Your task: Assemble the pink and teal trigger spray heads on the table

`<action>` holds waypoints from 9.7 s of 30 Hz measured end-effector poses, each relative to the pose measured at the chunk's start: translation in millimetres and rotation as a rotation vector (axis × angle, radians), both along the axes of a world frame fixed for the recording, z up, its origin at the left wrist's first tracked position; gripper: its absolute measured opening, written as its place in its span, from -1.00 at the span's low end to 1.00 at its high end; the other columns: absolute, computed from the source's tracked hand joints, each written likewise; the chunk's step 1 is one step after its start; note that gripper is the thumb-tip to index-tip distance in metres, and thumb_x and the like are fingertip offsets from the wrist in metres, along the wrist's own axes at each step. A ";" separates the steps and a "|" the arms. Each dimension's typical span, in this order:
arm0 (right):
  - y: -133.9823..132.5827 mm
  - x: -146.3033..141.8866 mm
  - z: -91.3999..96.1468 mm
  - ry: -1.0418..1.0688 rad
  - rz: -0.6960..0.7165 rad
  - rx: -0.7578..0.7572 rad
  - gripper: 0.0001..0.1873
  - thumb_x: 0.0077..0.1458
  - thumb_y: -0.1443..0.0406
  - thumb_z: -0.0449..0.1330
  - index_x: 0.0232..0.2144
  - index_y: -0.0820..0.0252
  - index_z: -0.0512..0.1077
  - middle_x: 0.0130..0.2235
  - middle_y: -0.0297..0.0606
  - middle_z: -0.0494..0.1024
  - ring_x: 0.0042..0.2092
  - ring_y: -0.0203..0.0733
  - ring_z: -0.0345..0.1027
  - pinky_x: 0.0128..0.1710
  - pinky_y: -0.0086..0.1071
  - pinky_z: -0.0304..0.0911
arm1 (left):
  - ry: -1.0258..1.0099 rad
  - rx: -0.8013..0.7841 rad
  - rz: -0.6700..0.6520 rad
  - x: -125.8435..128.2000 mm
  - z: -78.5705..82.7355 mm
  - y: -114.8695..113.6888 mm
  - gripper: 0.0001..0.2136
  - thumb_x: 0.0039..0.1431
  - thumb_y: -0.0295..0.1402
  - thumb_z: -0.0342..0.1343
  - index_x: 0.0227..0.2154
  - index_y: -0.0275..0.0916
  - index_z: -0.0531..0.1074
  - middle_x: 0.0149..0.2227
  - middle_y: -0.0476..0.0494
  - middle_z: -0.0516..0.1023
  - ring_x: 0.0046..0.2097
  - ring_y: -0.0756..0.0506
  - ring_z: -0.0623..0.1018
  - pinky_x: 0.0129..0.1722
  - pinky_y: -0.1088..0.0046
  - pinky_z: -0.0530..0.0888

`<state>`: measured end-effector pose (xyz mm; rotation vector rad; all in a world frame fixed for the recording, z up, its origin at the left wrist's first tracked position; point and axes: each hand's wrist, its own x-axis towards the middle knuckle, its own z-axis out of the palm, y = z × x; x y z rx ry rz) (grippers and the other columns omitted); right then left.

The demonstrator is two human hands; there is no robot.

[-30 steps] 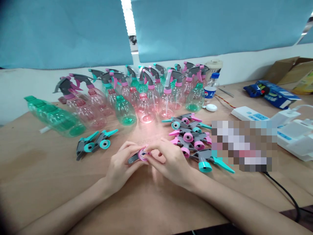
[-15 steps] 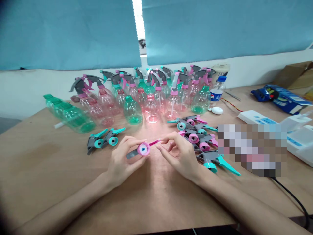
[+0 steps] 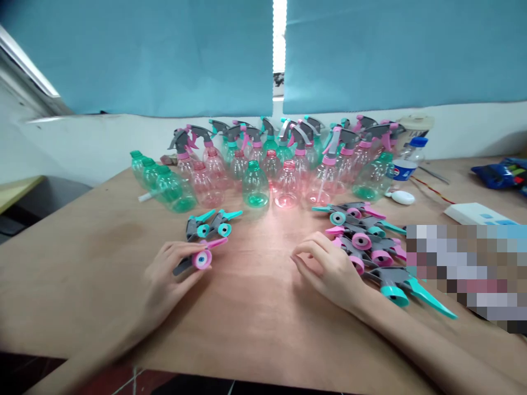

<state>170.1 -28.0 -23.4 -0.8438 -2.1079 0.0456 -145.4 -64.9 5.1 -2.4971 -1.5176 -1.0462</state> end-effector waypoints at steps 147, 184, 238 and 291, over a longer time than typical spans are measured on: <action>-5.0 -5.3 2.5 0.091 0.091 -0.326 -0.60 0.20 0.16 0.10 0.02 0.26 0.32 -0.52 -0.39 0.45 -0.56 -0.38 0.27 -0.54 -0.51 0.19 | -0.216 -0.052 -0.359 120.1 -10.1 54.7 -0.68 0.08 -0.36 0.22 -0.07 -0.18 0.44 -0.31 -0.10 0.55 -0.24 -0.12 0.40 -0.25 0.35 0.43; 0.3 -6.4 5.9 0.152 0.158 -0.437 -0.81 0.15 0.28 0.12 -0.18 0.21 0.25 -0.59 -0.51 0.26 -0.60 -0.42 0.12 -0.60 -0.54 0.05 | -0.161 -0.067 -0.481 120.6 -12.0 54.8 -0.80 0.15 -0.38 0.15 -0.15 -0.22 0.41 -0.26 -0.08 0.53 -0.23 -0.09 0.34 -0.22 0.39 0.38; 6.2 -7.3 10.2 0.295 0.133 -0.628 -0.85 0.19 0.24 0.08 -0.41 0.17 0.26 -0.42 -0.35 0.41 -0.42 -0.34 0.32 -0.48 -0.50 0.26 | -0.185 -0.083 -0.378 119.6 -9.7 53.1 -0.73 0.11 -0.35 0.20 -0.11 -0.22 0.44 -0.27 -0.09 0.55 -0.22 -0.11 0.38 -0.23 0.35 0.42; -1.6 7.6 26.7 0.247 0.124 0.029 -0.78 0.14 0.27 0.14 -0.13 0.09 0.37 -0.08 -0.11 0.46 0.00 -0.01 0.34 -0.03 -0.05 0.29 | -0.403 -0.055 -0.370 128.8 -6.8 39.3 -0.72 0.00 -0.35 0.29 -0.20 -0.22 0.43 -0.30 -0.11 0.55 -0.27 -0.09 0.45 -0.27 0.36 0.45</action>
